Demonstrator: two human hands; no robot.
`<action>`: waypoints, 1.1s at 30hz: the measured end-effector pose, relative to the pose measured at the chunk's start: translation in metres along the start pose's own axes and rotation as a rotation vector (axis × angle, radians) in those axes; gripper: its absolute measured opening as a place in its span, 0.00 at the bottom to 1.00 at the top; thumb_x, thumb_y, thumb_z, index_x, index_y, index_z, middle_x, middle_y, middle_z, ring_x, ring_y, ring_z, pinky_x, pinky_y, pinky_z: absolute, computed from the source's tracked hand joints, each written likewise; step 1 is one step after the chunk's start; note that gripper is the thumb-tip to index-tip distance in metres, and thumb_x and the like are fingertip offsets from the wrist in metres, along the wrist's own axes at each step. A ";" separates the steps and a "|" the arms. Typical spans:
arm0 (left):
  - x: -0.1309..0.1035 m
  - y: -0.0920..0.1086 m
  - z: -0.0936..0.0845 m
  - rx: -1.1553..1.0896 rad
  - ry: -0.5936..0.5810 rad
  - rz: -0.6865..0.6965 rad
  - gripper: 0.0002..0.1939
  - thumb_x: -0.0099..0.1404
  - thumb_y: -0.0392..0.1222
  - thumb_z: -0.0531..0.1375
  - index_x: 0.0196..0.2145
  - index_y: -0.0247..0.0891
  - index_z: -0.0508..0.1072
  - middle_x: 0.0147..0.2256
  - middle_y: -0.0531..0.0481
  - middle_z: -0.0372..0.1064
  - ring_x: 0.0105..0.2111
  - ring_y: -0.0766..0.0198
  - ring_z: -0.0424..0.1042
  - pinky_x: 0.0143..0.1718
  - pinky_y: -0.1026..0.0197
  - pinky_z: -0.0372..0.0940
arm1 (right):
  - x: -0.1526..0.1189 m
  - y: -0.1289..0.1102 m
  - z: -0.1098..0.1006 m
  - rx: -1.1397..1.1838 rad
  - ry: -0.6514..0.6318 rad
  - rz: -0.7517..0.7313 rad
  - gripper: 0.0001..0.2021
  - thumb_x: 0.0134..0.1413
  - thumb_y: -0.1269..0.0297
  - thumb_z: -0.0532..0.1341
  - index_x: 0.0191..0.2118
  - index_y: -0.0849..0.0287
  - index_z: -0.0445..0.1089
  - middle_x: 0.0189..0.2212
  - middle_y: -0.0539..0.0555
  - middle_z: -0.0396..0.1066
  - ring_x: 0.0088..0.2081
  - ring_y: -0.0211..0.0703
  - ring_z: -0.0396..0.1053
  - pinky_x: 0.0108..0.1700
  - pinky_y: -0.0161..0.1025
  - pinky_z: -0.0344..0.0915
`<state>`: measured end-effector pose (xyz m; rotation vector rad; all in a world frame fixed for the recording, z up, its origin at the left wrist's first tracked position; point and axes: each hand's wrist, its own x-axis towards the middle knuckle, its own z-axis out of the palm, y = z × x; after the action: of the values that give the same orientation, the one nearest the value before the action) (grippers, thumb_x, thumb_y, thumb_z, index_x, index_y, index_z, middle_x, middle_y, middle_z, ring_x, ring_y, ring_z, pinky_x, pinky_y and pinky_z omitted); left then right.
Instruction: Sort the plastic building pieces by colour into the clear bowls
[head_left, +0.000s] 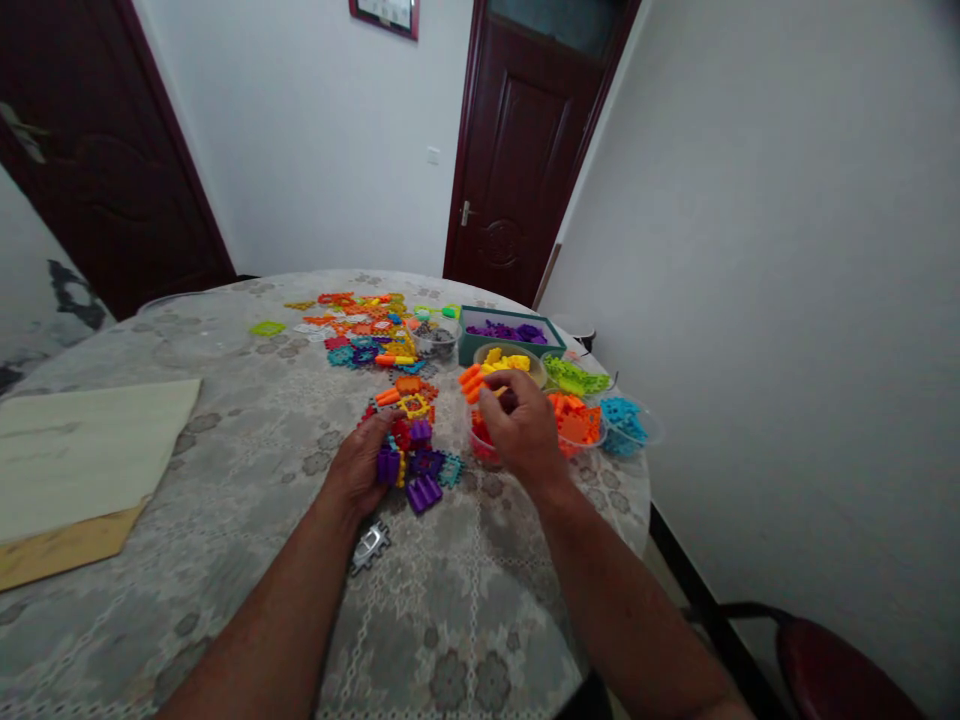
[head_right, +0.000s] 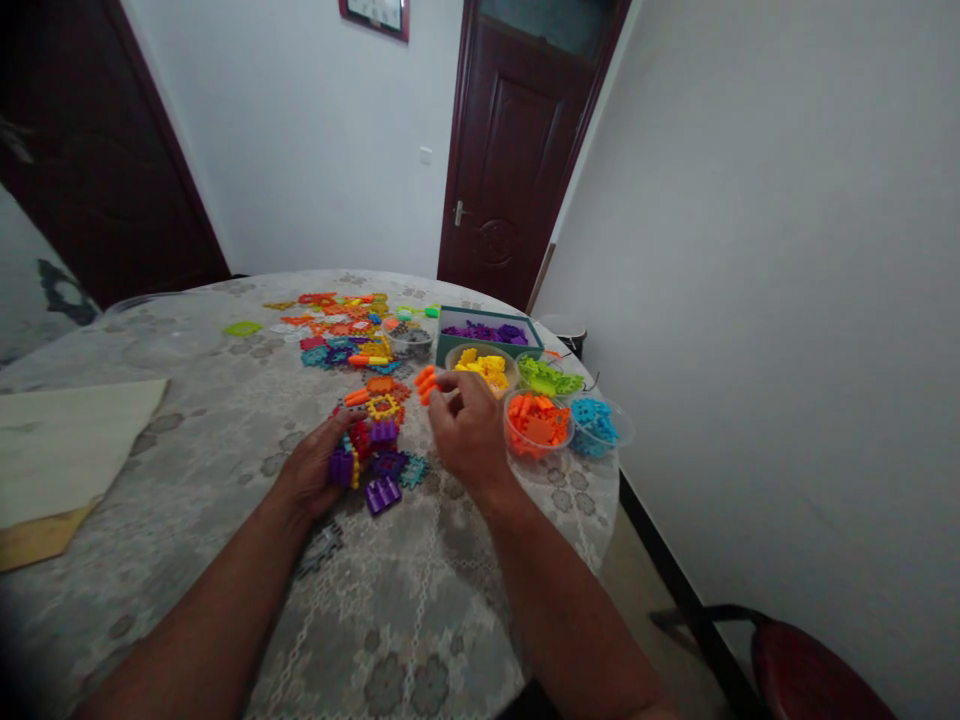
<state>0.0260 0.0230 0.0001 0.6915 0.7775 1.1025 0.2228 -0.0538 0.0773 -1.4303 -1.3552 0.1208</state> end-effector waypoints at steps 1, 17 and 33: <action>0.000 0.001 0.000 -0.007 0.011 -0.006 0.16 0.65 0.46 0.72 0.46 0.34 0.80 0.38 0.42 0.83 0.30 0.57 0.82 0.32 0.57 0.78 | 0.004 0.007 -0.020 -0.048 0.052 0.009 0.10 0.62 0.61 0.62 0.45 0.57 0.77 0.40 0.53 0.79 0.33 0.40 0.72 0.40 0.38 0.69; 0.002 -0.001 -0.002 -0.060 0.021 0.004 0.13 0.69 0.46 0.69 0.44 0.34 0.79 0.35 0.43 0.82 0.27 0.57 0.80 0.26 0.59 0.76 | 0.016 0.119 -0.137 -0.610 0.117 0.223 0.21 0.58 0.56 0.54 0.45 0.59 0.82 0.41 0.61 0.82 0.39 0.52 0.77 0.48 0.47 0.69; 0.003 -0.011 -0.006 -0.181 -0.011 0.100 0.28 0.60 0.58 0.74 0.49 0.36 0.79 0.39 0.43 0.82 0.34 0.57 0.81 0.37 0.56 0.77 | -0.060 -0.016 0.019 -0.150 -0.493 -0.199 0.15 0.69 0.61 0.62 0.56 0.57 0.74 0.49 0.60 0.79 0.44 0.49 0.77 0.49 0.46 0.73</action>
<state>0.0274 0.0232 -0.0122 0.5879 0.6296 1.2425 0.1795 -0.0913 0.0477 -1.4338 -1.9376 0.2578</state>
